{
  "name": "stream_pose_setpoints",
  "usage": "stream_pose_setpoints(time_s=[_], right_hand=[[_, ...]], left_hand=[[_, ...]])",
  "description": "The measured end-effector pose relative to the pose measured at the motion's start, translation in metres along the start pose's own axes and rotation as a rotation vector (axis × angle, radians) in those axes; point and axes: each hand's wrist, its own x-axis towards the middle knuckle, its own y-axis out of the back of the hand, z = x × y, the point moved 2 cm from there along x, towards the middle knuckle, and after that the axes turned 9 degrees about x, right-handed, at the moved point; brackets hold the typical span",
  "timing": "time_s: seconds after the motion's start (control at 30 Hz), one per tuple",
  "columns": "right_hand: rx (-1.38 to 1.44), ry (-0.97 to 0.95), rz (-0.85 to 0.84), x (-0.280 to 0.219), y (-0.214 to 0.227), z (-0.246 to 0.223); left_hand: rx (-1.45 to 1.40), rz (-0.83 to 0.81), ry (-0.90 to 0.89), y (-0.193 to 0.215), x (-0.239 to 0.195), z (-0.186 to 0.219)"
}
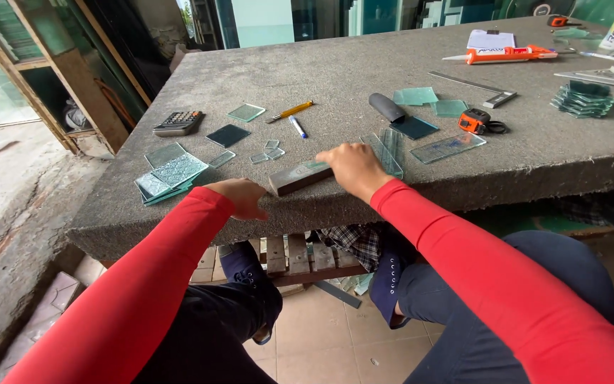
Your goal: The person smooths the edges of small glass pieces using a handheld metal file on a workbench. They handle multiple glass pieces one at a time, filing each edge and stacking the finished pieces on the table.
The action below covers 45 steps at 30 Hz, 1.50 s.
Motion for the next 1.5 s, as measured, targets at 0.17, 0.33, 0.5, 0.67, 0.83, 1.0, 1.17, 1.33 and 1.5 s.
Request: stream_pose_setpoints(time_s=[0.17, 0.33, 0.5, 0.67, 0.83, 1.0, 1.17, 1.33, 1.5], right_hand=[[0.327, 0.057, -0.027, -0.001, 0.065, -0.053], [0.716, -0.021, 0.066, -0.001, 0.104, -0.058], [0.837, 0.054, 0.063, -0.005, 0.115, -0.060], [0.505, 0.088, 0.073, -0.010, 0.116, -0.059], [0.038, 0.137, 0.054, 0.000, 0.065, -0.039], [-0.047, 0.142, -0.073, -0.003, 0.084, -0.052], [-0.115, 0.105, -0.076, -0.003, 0.062, -0.047], [-0.161, -0.010, -0.103, 0.001, 0.058, -0.043], [-0.182, -0.104, -0.238, 0.004, 0.058, -0.041]], left_hand=[[0.005, 0.099, 0.100, 0.019, -0.020, -0.002], [-0.089, 0.584, 0.179, 0.054, -0.052, 0.005], [0.034, 0.839, 0.116, 0.060, -0.047, 0.015], [0.218, 0.868, 0.110, 0.069, -0.059, 0.035], [0.325, 0.794, 0.075, 0.063, -0.036, 0.041], [0.426, 0.808, 0.018, 0.068, -0.035, 0.052], [0.329, 0.830, -0.021, 0.064, -0.034, 0.055], [0.393, 0.811, -0.037, 0.062, -0.016, 0.059], [0.284, 0.984, -0.089, 0.054, -0.002, 0.057]])
